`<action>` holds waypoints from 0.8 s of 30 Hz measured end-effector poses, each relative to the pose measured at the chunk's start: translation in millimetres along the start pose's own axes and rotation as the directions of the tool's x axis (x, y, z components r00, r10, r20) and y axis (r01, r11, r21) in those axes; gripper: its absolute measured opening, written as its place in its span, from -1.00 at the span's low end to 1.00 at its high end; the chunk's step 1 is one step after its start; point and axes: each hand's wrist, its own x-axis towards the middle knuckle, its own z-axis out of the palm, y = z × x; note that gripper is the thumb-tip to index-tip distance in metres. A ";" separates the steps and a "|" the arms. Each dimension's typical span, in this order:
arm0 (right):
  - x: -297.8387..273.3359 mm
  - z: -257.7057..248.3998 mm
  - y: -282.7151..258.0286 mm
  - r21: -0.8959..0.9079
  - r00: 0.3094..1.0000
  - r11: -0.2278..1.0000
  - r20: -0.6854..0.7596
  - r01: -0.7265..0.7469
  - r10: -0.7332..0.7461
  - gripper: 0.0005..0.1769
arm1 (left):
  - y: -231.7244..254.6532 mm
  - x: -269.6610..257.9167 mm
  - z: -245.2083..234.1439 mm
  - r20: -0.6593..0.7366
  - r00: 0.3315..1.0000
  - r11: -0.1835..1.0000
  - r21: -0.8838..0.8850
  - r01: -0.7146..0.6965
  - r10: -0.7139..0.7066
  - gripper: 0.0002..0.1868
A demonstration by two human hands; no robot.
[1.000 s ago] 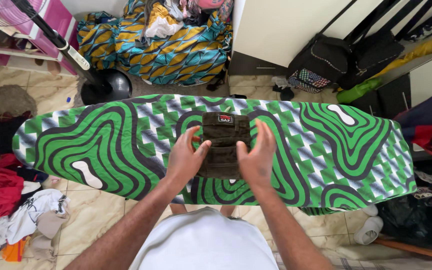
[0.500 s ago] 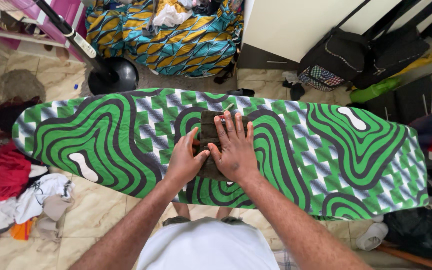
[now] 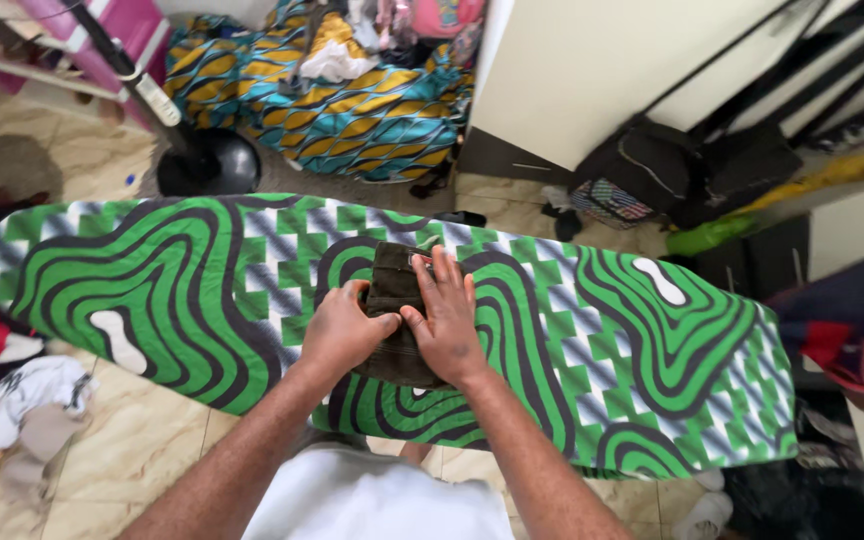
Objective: The person folds several items of clothing one by one on an ironing board. They handle a light blue shirt, a red patterned shirt, dark shorts, and green shorts, folding each neatly and placing them on a bed.
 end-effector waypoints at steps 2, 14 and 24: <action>-10.8 -7.3 -0.1 0.068 0.984 0.989 -0.116 -0.132 0.139 -0.03 | 8.6 -1.7 -6.4 -0.001 0.998 0.994 0.093 -0.056 0.056 -0.30; -46.8 22.0 -33.9 0.784 0.312 0.147 0.062 -0.604 0.948 0.04 | -5.0 34.3 -11.5 0.419 0.908 0.988 0.124 -0.091 0.031 -0.49; -187.1 21.2 -166.9 1.000 0.222 -0.003 -0.001 0.020 0.975 -0.20 | -22.5 -42.7 -1.1 0.905 0.334 0.948 -0.308 0.084 0.264 -0.36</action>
